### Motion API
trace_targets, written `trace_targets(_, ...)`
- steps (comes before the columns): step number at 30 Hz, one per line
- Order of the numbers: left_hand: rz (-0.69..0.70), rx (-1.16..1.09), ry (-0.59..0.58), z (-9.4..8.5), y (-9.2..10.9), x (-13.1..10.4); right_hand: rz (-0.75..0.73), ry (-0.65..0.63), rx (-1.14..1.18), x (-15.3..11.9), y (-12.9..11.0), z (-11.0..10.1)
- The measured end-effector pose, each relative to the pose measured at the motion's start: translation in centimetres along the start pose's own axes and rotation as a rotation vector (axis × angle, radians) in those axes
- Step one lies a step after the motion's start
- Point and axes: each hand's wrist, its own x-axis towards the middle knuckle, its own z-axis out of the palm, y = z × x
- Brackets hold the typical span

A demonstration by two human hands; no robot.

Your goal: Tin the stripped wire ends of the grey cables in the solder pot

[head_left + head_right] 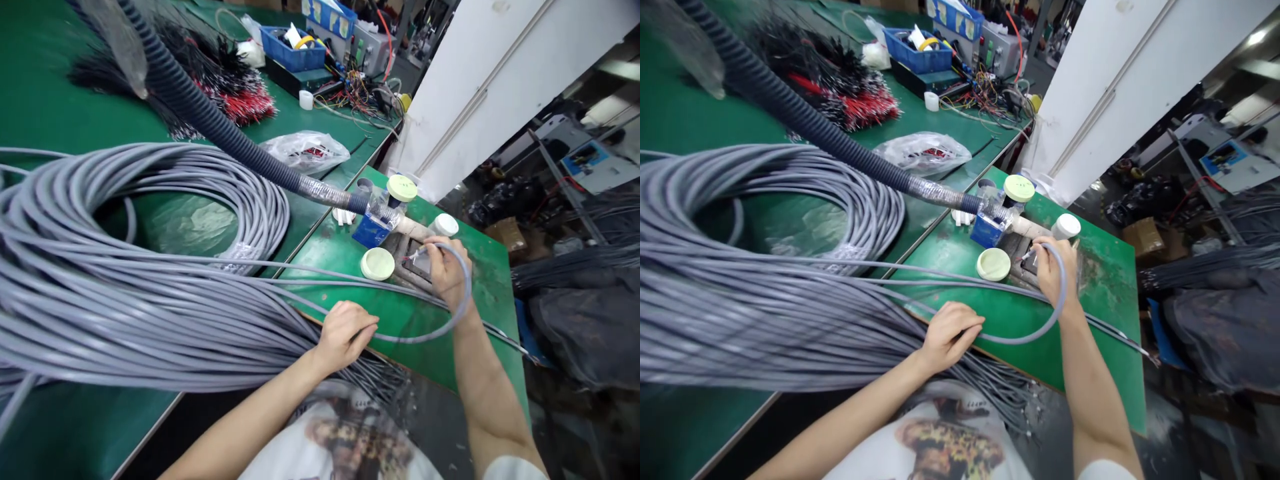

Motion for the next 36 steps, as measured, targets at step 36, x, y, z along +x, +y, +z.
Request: trace_targets(36,-0.165,-0.116,-0.026,0.4,0.1,0.6,0.14,0.077,-0.1,-3.5,4.0,-2.3)
